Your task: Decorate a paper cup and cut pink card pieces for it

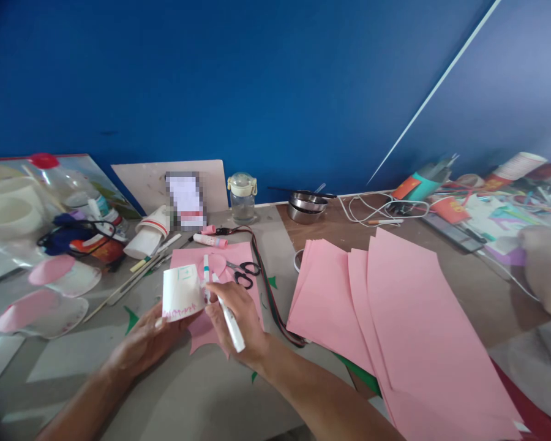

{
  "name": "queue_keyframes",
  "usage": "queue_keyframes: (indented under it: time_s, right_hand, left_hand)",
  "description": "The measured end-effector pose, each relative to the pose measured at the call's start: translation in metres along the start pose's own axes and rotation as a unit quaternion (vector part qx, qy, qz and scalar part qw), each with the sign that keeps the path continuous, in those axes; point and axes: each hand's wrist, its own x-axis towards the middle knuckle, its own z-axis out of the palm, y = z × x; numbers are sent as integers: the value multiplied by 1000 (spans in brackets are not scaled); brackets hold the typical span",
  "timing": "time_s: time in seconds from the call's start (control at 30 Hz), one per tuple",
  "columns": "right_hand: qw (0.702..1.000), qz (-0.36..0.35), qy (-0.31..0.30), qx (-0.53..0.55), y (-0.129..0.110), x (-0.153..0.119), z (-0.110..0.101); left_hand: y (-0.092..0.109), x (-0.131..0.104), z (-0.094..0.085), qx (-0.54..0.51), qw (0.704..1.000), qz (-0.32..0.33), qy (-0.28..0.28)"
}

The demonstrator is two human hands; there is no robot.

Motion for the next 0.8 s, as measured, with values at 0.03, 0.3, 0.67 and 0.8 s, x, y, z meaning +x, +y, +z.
queue_keyframes:
  time_s: [0.03,0.3,0.67,0.8]
  right_hand:
    - [1000,-13,-8,-12,0,0,0]
    - [995,-57,3,-77,-1,-1,7]
    - [962,-195,-38,-186,10,3,-4]
    - [953,-230,-75,-182,4,6,-4]
  left_hand:
    - [0,0,1,-4,1000,1,0]
    - [-1,0,6,-12,999,12,-44]
    - [3,4,19,57,998,-38,10]
    - [4,4,23,41,998,-30,-22]
